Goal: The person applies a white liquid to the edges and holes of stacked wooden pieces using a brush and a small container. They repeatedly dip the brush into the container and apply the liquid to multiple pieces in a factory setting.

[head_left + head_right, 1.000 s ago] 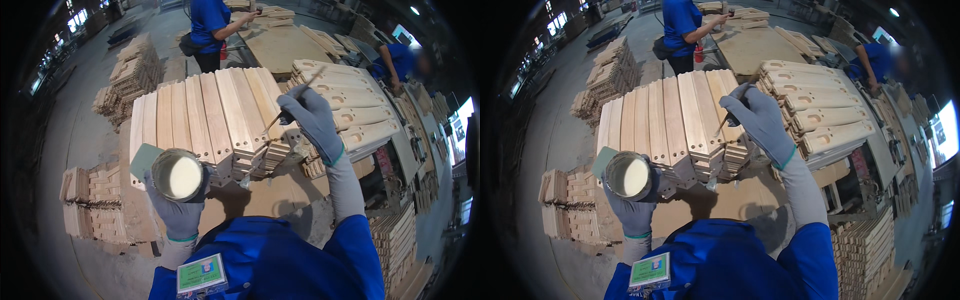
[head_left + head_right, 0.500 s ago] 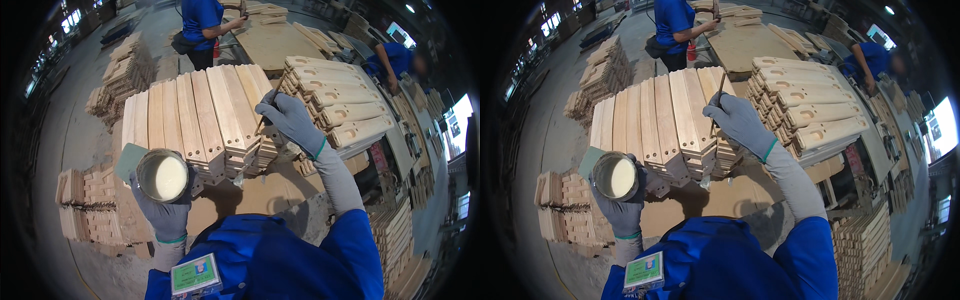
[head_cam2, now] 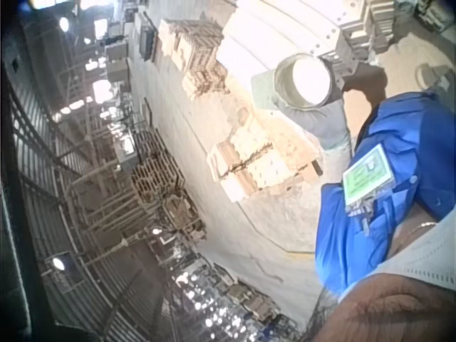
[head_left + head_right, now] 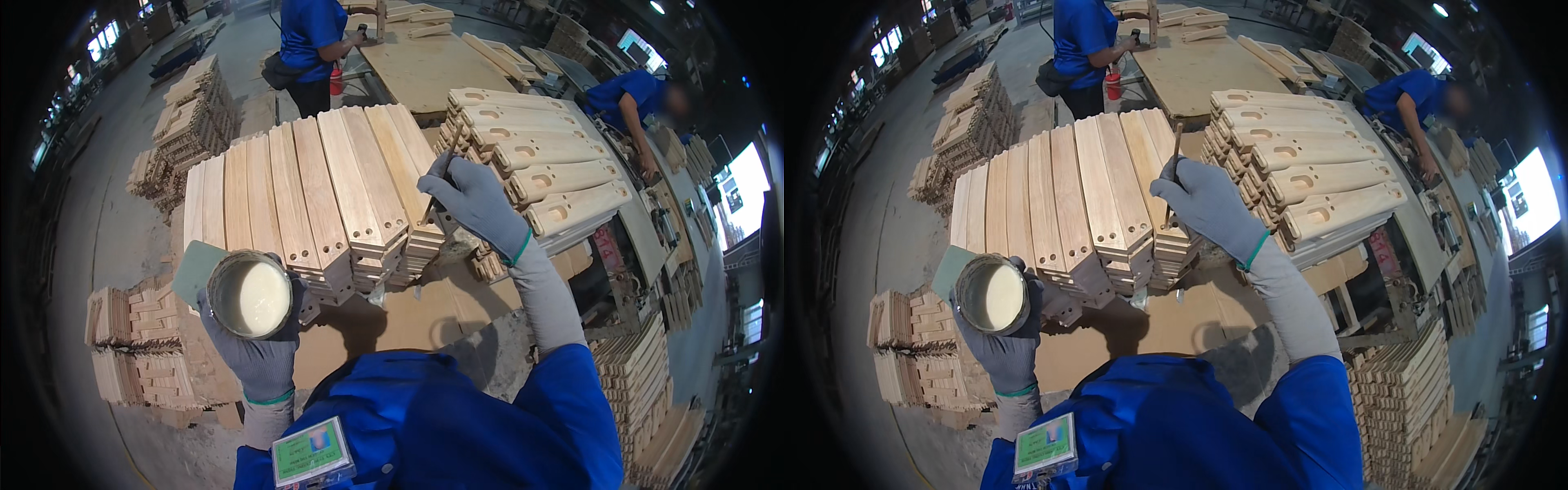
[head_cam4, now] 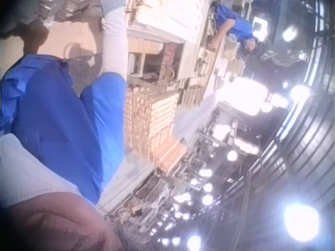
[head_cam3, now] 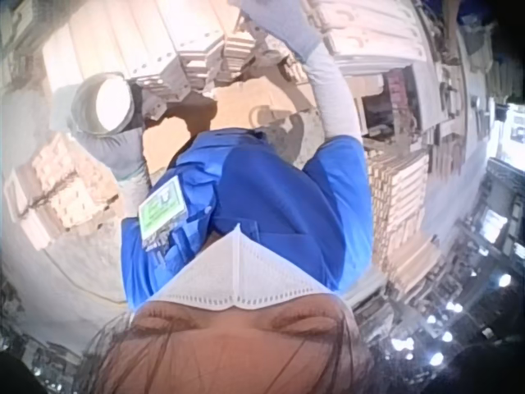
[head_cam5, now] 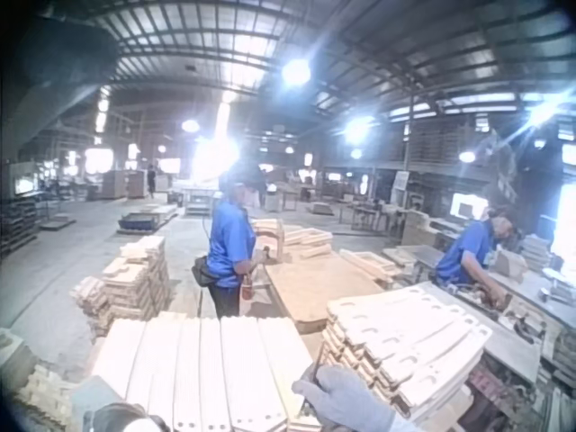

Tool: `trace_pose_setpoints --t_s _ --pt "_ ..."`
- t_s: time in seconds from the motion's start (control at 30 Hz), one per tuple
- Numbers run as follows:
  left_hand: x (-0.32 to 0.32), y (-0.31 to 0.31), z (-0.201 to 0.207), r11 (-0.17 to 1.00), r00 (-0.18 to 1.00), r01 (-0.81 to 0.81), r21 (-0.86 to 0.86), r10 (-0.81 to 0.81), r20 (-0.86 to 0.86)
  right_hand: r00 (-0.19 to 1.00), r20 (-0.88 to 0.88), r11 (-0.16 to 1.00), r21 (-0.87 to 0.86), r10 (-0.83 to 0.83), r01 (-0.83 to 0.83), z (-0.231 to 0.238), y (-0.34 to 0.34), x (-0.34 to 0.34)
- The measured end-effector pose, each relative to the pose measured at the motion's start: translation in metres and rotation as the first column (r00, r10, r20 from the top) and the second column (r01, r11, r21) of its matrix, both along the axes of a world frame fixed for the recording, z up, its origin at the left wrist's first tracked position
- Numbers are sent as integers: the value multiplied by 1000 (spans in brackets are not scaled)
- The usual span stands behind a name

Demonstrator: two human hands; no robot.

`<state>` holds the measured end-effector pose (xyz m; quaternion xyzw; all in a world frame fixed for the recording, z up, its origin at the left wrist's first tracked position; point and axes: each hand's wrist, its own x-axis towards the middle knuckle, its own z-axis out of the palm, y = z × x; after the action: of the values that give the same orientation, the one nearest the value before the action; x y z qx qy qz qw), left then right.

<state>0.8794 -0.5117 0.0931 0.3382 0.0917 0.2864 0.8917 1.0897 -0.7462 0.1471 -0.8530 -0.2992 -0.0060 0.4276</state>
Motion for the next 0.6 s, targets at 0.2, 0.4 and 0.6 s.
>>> trace_pose_setpoints --t_s 0.2,0.4,0.6 --pt "0 -3 4 980 994 85 -177 -71 82 999 22 999 -28 -25 26 -1 0 2" --pt "4 -8 5 951 986 142 -275 -111 124 994 -99 990 132 -44 57 0 -4 0" --pt "7 -10 0 984 996 83 -160 -78 39 960 -279 913 392 0 114 12 -7 -6"
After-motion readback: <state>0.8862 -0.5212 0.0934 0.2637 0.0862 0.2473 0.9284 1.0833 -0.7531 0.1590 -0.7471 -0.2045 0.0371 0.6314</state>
